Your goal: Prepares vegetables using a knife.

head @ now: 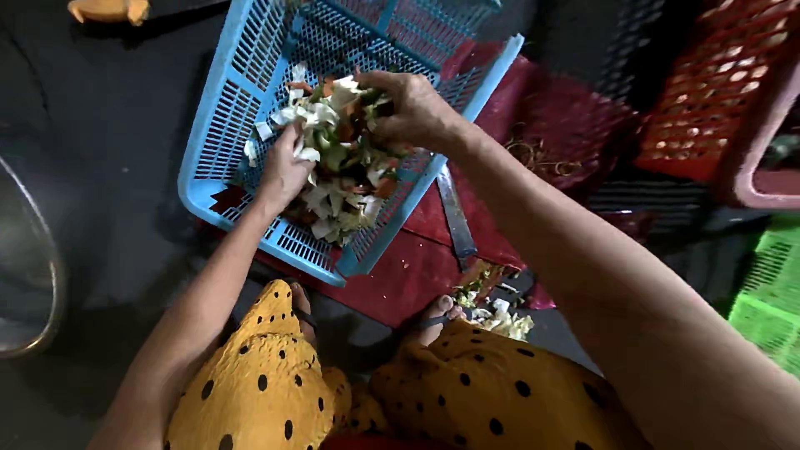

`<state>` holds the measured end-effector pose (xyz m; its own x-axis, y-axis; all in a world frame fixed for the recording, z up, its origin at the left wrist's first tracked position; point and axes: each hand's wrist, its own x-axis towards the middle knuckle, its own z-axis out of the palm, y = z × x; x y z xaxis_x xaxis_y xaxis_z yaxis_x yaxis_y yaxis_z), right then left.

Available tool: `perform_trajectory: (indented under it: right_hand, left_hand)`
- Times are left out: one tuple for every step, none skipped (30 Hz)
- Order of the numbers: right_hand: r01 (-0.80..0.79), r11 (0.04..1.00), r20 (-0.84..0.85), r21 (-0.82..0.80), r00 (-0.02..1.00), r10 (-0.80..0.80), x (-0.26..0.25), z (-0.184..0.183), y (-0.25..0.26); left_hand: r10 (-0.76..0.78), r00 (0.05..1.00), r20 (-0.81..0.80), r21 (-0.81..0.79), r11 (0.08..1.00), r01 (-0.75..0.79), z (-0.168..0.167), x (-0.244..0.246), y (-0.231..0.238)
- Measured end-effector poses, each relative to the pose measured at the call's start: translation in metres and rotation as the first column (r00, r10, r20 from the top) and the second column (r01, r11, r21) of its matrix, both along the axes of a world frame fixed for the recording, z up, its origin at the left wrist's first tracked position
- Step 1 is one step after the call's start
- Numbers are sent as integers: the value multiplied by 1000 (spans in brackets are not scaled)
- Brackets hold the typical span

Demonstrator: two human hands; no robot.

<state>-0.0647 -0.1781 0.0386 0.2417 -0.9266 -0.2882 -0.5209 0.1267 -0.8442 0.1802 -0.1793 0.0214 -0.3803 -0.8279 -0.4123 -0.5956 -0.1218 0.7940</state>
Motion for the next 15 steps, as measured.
perform_trajectory:
  right_hand:
    - [16, 1000, -49, -17, 999, -17, -2, -2, -5]
    - [31, 999, -114, -22, 993, -34, -4, -5, -7]
    - [42, 999, -208, -21, 977, -46, -5, -8, -8]
    - [35, 999, -318, -4, 947, -35, -6, -12, -10]
    - [14, 1000, -423, 24, 906, -3, -7, -16, -10]
    - [-6, 998, -496, 58, 867, 34, -7, -24, -9]
    - [-13, 995, -534, 100, 843, 64, -6, -32, -6]
    - [-14, 990, -545, 142, 834, 89, -4, -39, -3]
    - [-20, 986, -535, 164, 838, 106, -1, -42, 3]
    - [-41, 983, -509, 180, 851, 129, 3, -41, 9]
    - [-78, 980, -469, 183, 869, 157, 8, -37, 17]
    - [-116, 979, -432, 165, 884, 178, 15, -31, 29]
    - [-138, 983, -417, 124, 891, 178, 23, -24, 45]
    - [-155, 986, -428, 57, 889, 164, 32, -18, 63]
    - [-169, 985, -460, -23, 877, 140, 41, -14, 81]
  left_hand:
    - [-56, 998, 23, -40, 998, 57, 5, -2, -8]
    - [-110, 991, 72, -77, 990, 115, 9, -5, -14]
    - [-163, 975, 151, -101, 979, 179, 11, -7, -22]
    - [-212, 949, 233, -108, 964, 242, 10, -9, -31]
    - [-255, 921, 294, -118, 947, 300, 4, -10, -41]
    - [-287, 900, 327, -127, 931, 343, -6, -10, -50]
    - [-309, 883, 353, -108, 924, 366, -16, -11, -57]
    - [-320, 867, 382, -70, 925, 373, -23, -13, -61]
    - [-326, 858, 396, -49, 926, 374, -28, -15, -60]
    - [-336, 858, 389, -43, 924, 381, -28, -18, -54]
    - [-365, 855, 368, -39, 913, 406, -24, -20, -46]
    - [-401, 849, 344, -46, 896, 442, -19, -19, -35]
    - [-417, 852, 316, -68, 886, 459, -16, -14, -21]
    - [-405, 862, 306, -95, 888, 450, -12, -9, -6]
    - [-381, 869, 316, -106, 896, 432, -10, -3, 8]
